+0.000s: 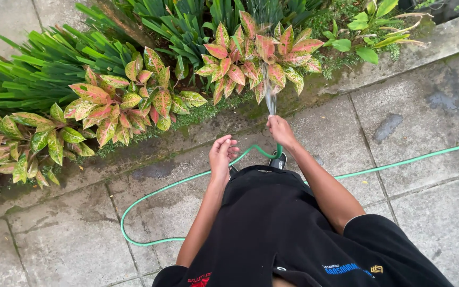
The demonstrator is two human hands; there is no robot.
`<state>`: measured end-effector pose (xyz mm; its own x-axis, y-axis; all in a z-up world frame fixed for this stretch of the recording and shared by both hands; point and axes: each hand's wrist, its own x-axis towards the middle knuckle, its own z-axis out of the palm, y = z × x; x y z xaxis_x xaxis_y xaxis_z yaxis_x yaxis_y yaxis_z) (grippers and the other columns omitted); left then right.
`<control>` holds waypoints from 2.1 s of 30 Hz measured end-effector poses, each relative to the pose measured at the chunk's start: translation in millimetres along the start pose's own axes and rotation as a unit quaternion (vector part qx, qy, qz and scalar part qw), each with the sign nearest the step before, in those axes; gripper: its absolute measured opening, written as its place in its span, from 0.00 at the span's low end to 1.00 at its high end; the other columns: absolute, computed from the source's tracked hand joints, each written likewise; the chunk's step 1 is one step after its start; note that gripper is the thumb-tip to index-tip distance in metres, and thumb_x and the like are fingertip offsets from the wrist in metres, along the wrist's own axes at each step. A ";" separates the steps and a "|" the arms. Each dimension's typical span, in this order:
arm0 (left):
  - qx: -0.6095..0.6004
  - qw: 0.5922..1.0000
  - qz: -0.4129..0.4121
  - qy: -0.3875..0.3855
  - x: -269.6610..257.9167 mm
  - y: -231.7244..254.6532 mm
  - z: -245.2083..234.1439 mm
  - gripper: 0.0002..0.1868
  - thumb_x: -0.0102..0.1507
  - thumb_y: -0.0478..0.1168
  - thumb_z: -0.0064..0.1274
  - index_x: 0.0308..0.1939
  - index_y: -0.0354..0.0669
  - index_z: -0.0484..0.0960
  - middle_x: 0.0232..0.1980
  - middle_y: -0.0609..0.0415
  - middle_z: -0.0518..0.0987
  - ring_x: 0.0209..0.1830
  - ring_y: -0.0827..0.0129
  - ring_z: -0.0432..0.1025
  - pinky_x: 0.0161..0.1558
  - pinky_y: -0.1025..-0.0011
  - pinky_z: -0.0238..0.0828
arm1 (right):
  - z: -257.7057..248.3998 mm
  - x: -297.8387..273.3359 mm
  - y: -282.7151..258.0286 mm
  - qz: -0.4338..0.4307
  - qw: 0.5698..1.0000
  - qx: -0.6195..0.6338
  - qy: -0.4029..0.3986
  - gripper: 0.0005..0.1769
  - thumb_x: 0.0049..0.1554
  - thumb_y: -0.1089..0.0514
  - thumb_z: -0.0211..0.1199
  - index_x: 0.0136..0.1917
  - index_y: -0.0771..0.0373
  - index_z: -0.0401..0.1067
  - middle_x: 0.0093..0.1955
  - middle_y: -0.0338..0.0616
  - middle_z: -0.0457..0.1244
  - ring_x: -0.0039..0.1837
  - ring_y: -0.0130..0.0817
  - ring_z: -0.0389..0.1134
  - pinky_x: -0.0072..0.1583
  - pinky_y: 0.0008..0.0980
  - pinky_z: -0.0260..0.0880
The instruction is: Watering a variety of garden plants using a green hose.
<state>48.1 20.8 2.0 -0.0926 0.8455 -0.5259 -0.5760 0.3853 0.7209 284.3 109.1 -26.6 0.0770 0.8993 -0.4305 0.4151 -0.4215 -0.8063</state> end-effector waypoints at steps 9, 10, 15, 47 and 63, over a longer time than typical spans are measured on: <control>0.001 1.000 0.005 0.006 -3.0 1.8 -12.4 0.13 0.70 0.37 0.48 0.57 0.37 0.78 0.46 0.52 0.82 0.36 0.72 0.77 0.36 0.75 0.71 | 11.7 6.6 2.3 0.026 0.995 0.098 -0.016 0.21 0.66 0.44 0.47 0.43 0.64 0.66 0.30 0.36 0.57 0.30 0.26 0.56 0.33 0.31 0.56; 0.001 1.000 0.005 0.005 -3.1 1.6 -13.4 0.13 0.70 0.37 0.48 0.57 0.37 0.78 0.46 0.52 0.83 0.36 0.72 0.77 0.36 0.75 0.71 | 13.0 5.6 -0.1 0.025 0.994 0.097 -0.031 0.21 0.66 0.45 0.47 0.43 0.64 0.66 0.31 0.36 0.56 0.30 0.26 0.55 0.33 0.32 0.55; 0.006 1.000 0.003 0.010 -3.8 2.5 -17.5 0.13 0.69 0.37 0.48 0.57 0.37 0.78 0.45 0.52 0.83 0.36 0.72 0.77 0.36 0.75 0.71 | 28.0 -2.2 -6.7 -0.004 0.998 0.010 -0.067 0.23 0.66 0.43 0.47 0.42 0.63 0.68 0.31 0.37 0.58 0.33 0.26 0.58 0.36 0.31 0.57; -0.034 0.997 0.027 0.058 -18.0 11.3 -58.8 0.13 0.69 0.38 0.49 0.56 0.39 0.79 0.45 0.52 0.83 0.37 0.74 0.77 0.35 0.76 0.71 | 93.5 -19.7 -27.2 -0.056 0.972 -0.116 -0.195 0.23 0.64 0.44 0.46 0.43 0.65 0.70 0.36 0.41 0.62 0.38 0.32 0.63 0.42 0.35 0.64; -0.055 0.994 0.043 0.078 -27.1 8.7 -83.4 0.12 0.70 0.38 0.48 0.56 0.39 0.79 0.45 0.52 0.83 0.36 0.73 0.76 0.35 0.76 0.72 | 129.7 -44.7 -55.8 -0.089 0.937 -0.227 -0.250 0.25 0.64 0.44 0.44 0.44 0.66 0.71 0.40 0.52 0.66 0.45 0.45 0.68 0.51 0.44 0.66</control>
<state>-22.1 -29.6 -15.1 -0.2656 0.8028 -0.5339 -0.6451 0.2636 0.7172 140.1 77.3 -15.0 -0.4173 0.7354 -0.5339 0.7325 -0.0755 -0.6765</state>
